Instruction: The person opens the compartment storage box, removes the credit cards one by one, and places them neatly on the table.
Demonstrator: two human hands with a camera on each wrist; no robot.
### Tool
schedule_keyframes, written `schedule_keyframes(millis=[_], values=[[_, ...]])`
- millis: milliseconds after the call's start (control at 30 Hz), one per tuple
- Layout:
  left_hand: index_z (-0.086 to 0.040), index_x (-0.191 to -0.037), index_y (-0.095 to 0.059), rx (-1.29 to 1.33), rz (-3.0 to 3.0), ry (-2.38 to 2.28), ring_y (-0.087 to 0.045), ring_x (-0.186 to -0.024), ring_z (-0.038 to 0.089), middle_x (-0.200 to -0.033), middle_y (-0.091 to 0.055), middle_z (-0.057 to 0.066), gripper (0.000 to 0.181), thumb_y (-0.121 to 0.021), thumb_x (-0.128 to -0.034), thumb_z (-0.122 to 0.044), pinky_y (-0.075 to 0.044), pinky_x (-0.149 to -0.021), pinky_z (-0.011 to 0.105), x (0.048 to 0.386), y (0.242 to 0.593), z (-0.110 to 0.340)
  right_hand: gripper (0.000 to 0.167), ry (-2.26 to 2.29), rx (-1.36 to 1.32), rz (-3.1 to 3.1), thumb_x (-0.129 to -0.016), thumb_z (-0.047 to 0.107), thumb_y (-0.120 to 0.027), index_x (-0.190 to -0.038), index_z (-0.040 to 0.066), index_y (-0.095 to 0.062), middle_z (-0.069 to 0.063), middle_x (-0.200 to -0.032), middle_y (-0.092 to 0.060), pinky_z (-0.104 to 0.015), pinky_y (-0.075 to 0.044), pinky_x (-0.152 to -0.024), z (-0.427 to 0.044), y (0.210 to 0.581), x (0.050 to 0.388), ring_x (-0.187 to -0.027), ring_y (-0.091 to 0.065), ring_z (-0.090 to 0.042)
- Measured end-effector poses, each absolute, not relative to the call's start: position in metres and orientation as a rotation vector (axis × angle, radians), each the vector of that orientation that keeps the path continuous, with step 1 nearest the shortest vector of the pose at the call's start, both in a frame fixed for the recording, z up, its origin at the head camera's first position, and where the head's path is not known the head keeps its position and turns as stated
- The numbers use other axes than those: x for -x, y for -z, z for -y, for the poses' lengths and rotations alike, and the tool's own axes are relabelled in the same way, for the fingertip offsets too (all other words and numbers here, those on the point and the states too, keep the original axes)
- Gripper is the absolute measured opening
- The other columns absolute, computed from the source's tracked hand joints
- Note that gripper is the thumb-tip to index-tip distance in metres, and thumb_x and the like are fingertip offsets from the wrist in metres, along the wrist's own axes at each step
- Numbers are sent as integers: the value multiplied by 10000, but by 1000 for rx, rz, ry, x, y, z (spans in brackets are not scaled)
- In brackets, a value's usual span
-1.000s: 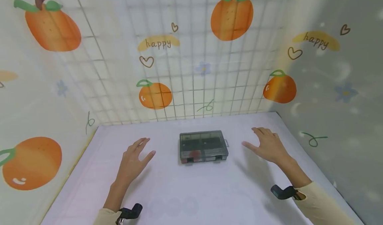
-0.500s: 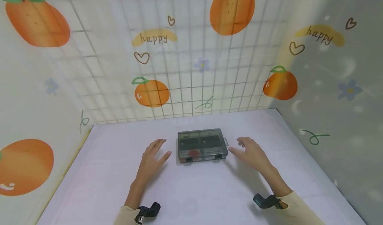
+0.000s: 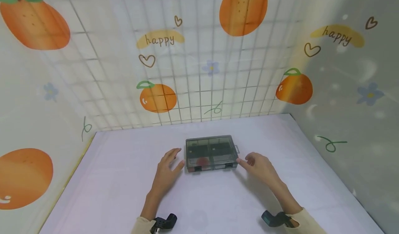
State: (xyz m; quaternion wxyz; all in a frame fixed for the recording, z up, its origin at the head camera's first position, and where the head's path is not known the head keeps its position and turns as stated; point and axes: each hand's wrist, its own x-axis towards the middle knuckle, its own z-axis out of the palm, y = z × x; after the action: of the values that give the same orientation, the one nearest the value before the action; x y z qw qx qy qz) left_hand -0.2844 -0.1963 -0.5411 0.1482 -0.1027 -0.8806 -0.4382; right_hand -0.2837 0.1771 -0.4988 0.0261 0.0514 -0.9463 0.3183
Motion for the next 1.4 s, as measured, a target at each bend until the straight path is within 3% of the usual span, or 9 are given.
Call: schedule_keyframes(millis=[200, 400, 733, 1100, 1400], values=[[-249, -1459, -534, 327, 2505, 1281, -531, -1265, 242, -1509, -468, -32, 607, -660, -933, -525, -340, -1068, 579, 285, 545, 191, 585, -1171, -74, 2966, -891, 671, -606, -976, 104, -723, 17, -823, -681, -333, -497, -653, -166, 506, 279, -747, -596, -159], [-243, -1455, -543, 379, 2478, 1203, -486, -1311, 254, -1510, -481, -51, 604, -683, -926, -500, -329, -1054, 595, 288, 553, 187, 599, -1302, -41, 2964, -893, 661, -610, -959, 82, -746, 35, -736, -680, -313, -457, -583, -156, 511, 275, -640, -583, -156], [-214, -1424, -584, 450, 2436, 1189, -526, -1251, 231, -1483, -520, -52, 553, -697, -934, -445, -386, -1018, 538, 286, 555, 186, 535, -1621, 34, 2888, -918, 569, -645, -764, 66, -740, -19, -656, -668, -270, -471, -570, -145, 515, 273, -613, -584, -149], [-230, -1416, -594, 458, 2469, 1176, -540, -1195, 248, -1491, -502, -93, 496, -651, -968, -434, -311, -1030, 605, 286, 554, 184, 649, -2038, 90, 2722, -937, 594, -596, -897, -34, -751, -111, -753, -729, -283, -543, -561, -135, 524, 274, -622, -681, -202], [-231, -1467, -536, 465, 2551, 1139, -504, -1217, 291, -1538, -442, -89, 522, -601, -992, -437, -265, -1016, 603, 286, 548, 182, 554, -2237, 196, 2584, -986, 466, -605, -913, -67, -736, -154, -791, -733, -318, -575, -611, -128, 529, 275, -658, -701, -224]])
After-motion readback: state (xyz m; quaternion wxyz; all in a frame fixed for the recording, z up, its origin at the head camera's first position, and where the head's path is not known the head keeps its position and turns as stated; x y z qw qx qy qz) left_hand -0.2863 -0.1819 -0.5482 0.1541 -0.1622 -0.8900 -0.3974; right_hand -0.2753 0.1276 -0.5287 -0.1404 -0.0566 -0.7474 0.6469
